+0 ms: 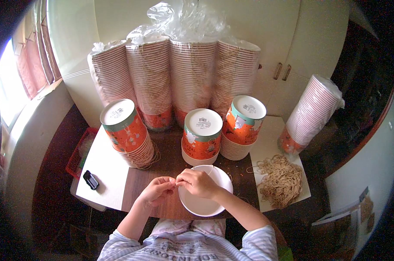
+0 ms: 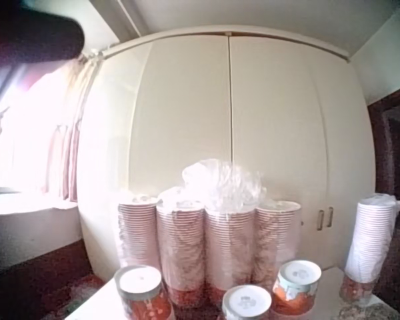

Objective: Placing rubber bands around paper buckets and stacking them for packaging.

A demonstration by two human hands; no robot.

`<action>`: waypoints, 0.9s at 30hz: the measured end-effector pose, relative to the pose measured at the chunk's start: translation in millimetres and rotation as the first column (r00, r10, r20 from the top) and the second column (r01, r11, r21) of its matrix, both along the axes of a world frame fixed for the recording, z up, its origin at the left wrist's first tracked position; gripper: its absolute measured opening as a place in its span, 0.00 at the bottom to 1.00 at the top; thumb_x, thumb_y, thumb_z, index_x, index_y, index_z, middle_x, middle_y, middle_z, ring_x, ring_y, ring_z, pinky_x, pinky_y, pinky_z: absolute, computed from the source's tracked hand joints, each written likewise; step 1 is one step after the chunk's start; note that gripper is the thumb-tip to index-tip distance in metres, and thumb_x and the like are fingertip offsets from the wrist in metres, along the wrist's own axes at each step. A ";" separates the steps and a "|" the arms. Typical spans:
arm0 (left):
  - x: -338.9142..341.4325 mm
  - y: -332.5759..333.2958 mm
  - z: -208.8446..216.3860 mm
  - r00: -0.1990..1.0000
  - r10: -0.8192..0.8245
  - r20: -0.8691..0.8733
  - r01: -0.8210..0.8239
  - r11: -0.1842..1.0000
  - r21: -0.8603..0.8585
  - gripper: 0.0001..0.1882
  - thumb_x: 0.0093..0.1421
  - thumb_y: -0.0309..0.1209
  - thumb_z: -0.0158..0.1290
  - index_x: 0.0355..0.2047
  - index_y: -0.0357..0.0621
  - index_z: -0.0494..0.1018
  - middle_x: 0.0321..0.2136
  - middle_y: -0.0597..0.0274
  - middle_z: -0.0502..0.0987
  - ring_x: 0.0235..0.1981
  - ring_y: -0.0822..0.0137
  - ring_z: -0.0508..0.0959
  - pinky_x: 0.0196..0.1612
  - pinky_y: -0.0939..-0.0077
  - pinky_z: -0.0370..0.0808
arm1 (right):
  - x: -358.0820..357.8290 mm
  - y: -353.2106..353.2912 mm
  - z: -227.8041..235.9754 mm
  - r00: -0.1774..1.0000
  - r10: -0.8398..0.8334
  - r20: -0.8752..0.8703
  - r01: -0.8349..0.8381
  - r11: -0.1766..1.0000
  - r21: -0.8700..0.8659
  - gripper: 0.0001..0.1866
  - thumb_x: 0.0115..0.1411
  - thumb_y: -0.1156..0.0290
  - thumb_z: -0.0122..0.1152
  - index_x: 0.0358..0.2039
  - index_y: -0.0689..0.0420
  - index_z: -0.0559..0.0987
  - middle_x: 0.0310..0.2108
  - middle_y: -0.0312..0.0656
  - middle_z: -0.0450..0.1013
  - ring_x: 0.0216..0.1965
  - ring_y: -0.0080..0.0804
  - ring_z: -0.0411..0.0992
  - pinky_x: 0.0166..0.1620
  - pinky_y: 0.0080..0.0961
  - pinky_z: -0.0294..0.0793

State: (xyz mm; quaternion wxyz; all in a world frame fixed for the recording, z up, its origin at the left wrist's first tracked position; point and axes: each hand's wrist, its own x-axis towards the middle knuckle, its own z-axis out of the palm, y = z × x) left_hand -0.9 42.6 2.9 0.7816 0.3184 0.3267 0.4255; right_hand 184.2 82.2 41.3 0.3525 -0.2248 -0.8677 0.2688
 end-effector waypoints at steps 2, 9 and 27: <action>0.1 -0.9 -1.6 1.000 0.009 -0.001 -0.009 1.000 0.002 0.05 0.57 0.29 0.48 0.32 0.43 0.71 0.29 0.71 0.73 0.26 0.82 0.68 0.30 0.88 0.63 | 0.6 0.9 -0.6 1.000 -0.014 0.028 0.014 1.000 0.008 0.05 0.50 0.73 0.58 0.25 0.59 0.72 0.23 0.41 0.70 0.25 0.38 0.70 0.28 0.30 0.68; 2.1 -1.4 3.1 0.999 0.048 -0.015 -0.048 0.999 -0.012 0.05 0.57 0.30 0.49 0.31 0.42 0.71 0.28 0.69 0.73 0.26 0.79 0.70 0.29 0.87 0.66 | 0.7 -1.6 2.8 0.998 -0.047 -0.051 0.040 0.993 -0.115 0.07 0.48 0.76 0.59 0.29 0.59 0.73 0.23 0.38 0.70 0.24 0.30 0.70 0.27 0.24 0.68; -5.9 3.3 0.9 0.996 -0.043 -0.079 0.042 0.999 -0.004 0.07 0.58 0.30 0.47 0.34 0.42 0.71 0.30 0.71 0.72 0.27 0.81 0.68 0.31 0.87 0.64 | 0.4 1.6 -1.3 0.997 0.073 0.009 -0.073 0.993 0.092 0.03 0.47 0.73 0.60 0.25 0.55 0.76 0.25 0.36 0.71 0.25 0.33 0.71 0.27 0.27 0.70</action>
